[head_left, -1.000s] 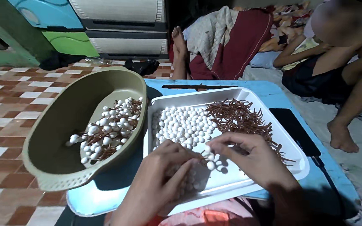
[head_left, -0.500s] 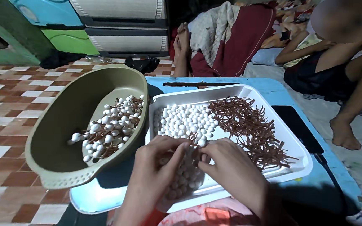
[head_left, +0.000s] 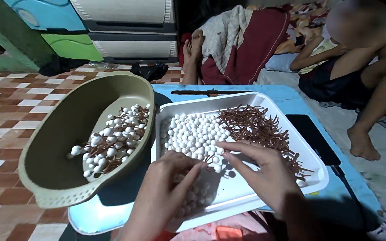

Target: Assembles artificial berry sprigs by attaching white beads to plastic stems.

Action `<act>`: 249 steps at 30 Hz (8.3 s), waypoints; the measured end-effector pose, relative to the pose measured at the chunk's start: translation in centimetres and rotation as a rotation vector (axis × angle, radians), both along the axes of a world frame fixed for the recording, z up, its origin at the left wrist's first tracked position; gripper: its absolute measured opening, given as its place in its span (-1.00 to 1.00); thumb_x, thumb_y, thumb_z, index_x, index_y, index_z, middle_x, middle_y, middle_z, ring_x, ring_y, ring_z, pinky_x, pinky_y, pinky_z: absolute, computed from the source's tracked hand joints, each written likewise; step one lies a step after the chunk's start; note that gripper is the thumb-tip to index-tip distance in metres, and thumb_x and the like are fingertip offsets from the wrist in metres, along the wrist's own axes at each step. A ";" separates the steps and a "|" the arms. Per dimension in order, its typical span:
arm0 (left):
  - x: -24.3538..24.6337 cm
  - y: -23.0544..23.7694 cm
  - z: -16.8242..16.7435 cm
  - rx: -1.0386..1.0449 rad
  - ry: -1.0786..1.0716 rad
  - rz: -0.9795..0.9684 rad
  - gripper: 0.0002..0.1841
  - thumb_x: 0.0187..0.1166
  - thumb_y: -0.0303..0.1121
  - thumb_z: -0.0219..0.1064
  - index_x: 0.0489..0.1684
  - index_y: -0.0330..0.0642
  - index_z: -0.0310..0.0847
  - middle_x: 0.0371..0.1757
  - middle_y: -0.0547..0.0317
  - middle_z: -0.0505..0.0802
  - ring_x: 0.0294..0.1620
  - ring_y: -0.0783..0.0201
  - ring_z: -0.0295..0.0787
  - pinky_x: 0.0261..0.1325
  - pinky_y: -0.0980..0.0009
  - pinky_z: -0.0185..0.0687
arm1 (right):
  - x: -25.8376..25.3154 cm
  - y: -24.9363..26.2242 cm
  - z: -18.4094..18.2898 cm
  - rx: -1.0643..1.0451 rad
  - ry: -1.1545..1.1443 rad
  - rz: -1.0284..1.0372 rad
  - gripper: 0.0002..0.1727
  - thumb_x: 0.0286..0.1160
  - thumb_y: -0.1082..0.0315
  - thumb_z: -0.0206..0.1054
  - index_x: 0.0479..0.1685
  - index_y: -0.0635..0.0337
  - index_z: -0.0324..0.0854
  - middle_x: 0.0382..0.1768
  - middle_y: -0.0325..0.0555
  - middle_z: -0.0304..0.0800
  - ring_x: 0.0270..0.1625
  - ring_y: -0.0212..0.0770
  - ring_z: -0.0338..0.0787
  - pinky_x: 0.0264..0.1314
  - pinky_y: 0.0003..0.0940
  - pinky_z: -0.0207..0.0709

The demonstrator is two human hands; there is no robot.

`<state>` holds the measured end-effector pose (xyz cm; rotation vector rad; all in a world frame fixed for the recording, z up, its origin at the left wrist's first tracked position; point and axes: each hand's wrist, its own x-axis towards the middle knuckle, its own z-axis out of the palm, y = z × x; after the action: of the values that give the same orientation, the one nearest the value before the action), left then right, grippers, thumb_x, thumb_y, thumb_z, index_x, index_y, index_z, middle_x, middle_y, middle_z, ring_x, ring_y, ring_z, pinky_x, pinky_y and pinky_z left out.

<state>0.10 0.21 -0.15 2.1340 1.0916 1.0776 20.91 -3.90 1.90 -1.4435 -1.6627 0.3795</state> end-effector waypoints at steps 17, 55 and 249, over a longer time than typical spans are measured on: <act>-0.2 0.1 0.0 0.021 0.038 -0.028 -0.68 0.61 -0.01 0.29 -0.33 0.07 0.91 -0.43 0.58 0.79 -0.31 0.72 0.68 -0.20 0.74 0.59 | 0.0 0.1 -0.5 0.078 0.007 0.004 -0.82 0.40 0.23 0.46 -0.11 -0.06 0.92 -0.25 -0.49 0.86 -0.19 -0.69 0.77 -0.15 -0.76 0.65; -0.1 -0.1 0.1 0.026 0.098 -0.024 -0.66 0.63 -0.02 0.25 -0.34 0.07 0.92 -0.46 0.55 0.78 -0.34 0.65 0.67 -0.26 0.64 0.57 | -0.2 0.3 -1.0 0.304 -0.398 0.151 -0.72 0.44 0.47 0.28 -0.11 0.04 0.92 -0.20 -0.23 0.88 0.20 -0.29 0.81 0.40 -0.57 0.54; 0.2 -1.5 1.0 -0.040 0.076 0.127 -0.80 0.50 -0.09 0.38 -0.31 0.13 0.90 -0.40 0.63 0.82 -0.15 0.58 0.72 0.15 0.41 0.53 | 0.6 0.6 1.0 -0.162 -0.042 0.212 -0.72 0.18 0.31 0.61 -0.09 0.09 0.85 -0.32 -0.38 0.82 -0.28 -0.57 0.79 -0.24 -0.68 0.70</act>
<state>0.30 -1.28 0.80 2.1133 1.2880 1.0290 21.54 -3.27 2.90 -1.4017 -1.8616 0.6179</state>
